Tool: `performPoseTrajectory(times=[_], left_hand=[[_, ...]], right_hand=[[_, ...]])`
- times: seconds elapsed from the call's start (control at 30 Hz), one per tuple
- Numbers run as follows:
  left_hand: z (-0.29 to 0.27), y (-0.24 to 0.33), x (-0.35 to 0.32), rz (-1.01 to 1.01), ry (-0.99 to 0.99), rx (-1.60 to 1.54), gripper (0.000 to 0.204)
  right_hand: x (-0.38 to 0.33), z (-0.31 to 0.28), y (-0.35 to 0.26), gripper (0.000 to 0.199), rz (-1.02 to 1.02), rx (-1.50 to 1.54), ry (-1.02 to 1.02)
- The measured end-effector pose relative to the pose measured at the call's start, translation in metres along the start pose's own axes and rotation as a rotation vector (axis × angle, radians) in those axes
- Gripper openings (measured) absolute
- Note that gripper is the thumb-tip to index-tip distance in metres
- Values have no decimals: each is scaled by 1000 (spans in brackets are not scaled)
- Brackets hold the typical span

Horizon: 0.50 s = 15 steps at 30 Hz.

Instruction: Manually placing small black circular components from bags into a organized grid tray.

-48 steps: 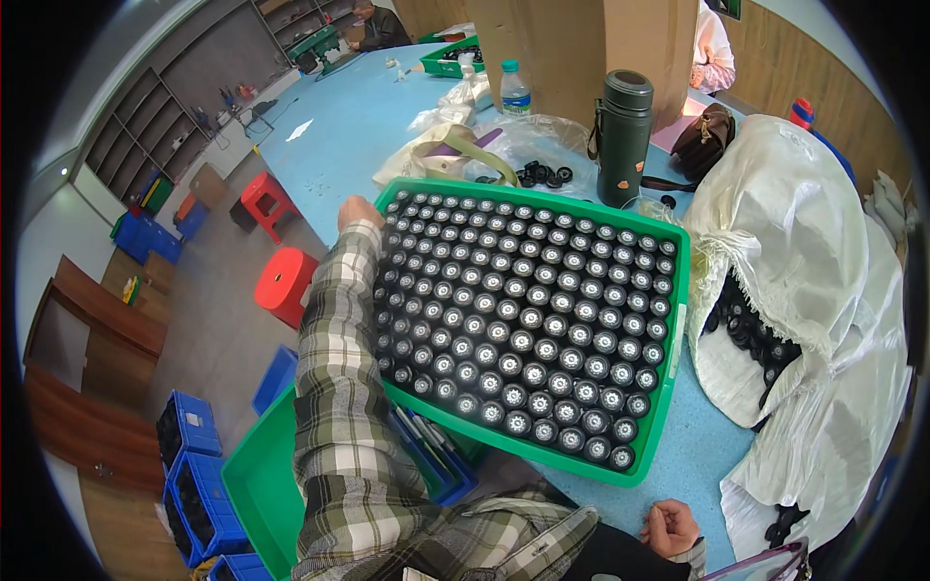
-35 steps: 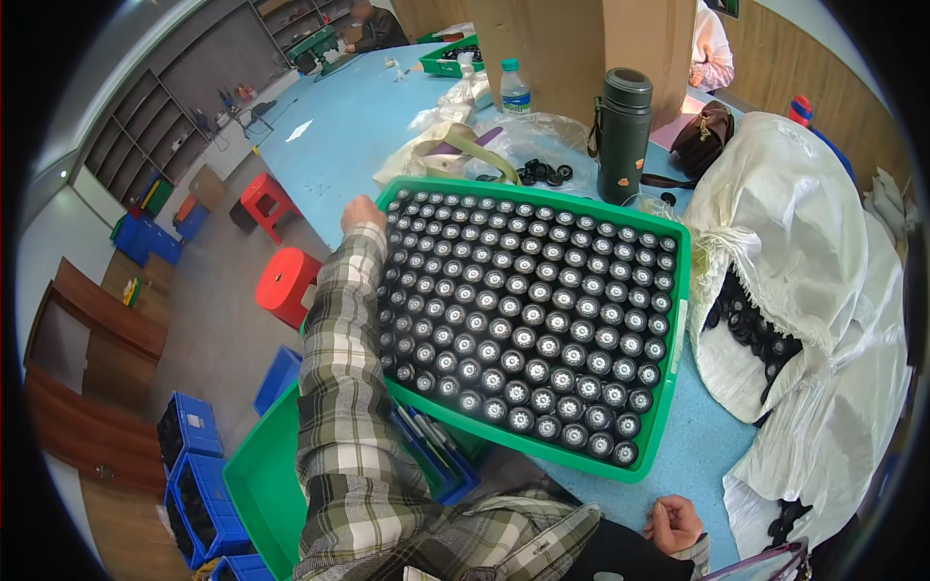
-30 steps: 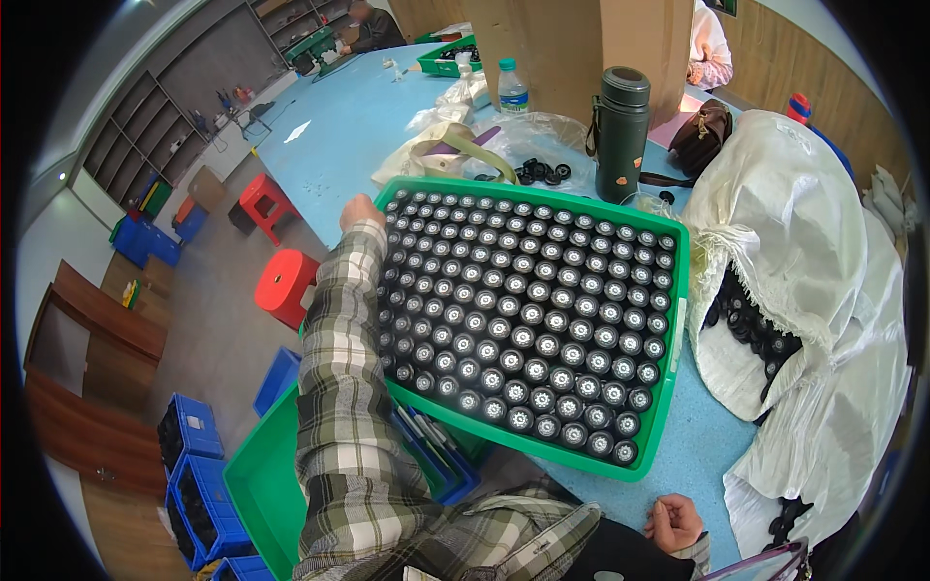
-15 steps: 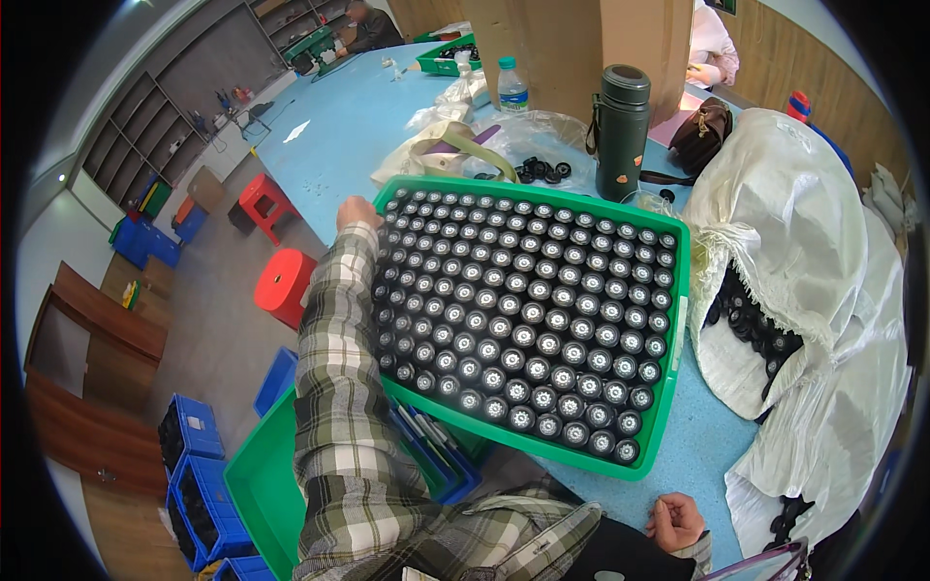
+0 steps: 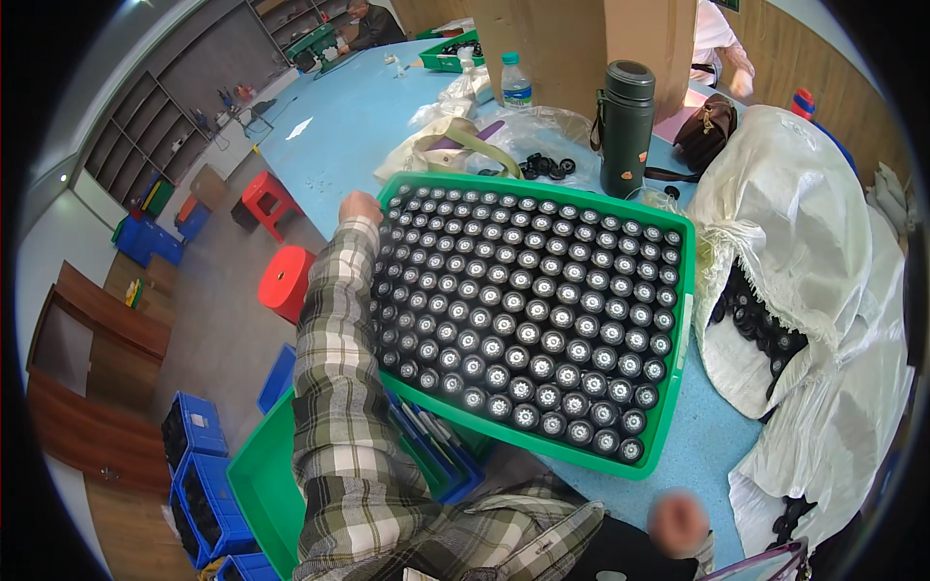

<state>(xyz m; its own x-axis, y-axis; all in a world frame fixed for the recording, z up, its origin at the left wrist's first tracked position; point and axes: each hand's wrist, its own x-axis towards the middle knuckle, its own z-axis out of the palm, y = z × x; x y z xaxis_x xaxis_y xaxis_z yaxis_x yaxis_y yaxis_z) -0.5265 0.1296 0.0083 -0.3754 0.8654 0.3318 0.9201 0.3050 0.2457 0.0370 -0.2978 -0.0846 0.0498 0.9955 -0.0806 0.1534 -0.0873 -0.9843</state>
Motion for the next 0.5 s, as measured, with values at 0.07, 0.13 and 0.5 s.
performPoseTrajectory(times=[0.07,0.13,0.5], left_hand=[[1,2,2,-31,-23,29,19],[3,2,6,-71,-41,60,20],[8,-6,4,6,-47,37,20]], right_hand=[[1,0,-1,12,7,-4,0],[1,0,-1,13,4,0,2],[0,0,-4,13,-5,-3,5]])
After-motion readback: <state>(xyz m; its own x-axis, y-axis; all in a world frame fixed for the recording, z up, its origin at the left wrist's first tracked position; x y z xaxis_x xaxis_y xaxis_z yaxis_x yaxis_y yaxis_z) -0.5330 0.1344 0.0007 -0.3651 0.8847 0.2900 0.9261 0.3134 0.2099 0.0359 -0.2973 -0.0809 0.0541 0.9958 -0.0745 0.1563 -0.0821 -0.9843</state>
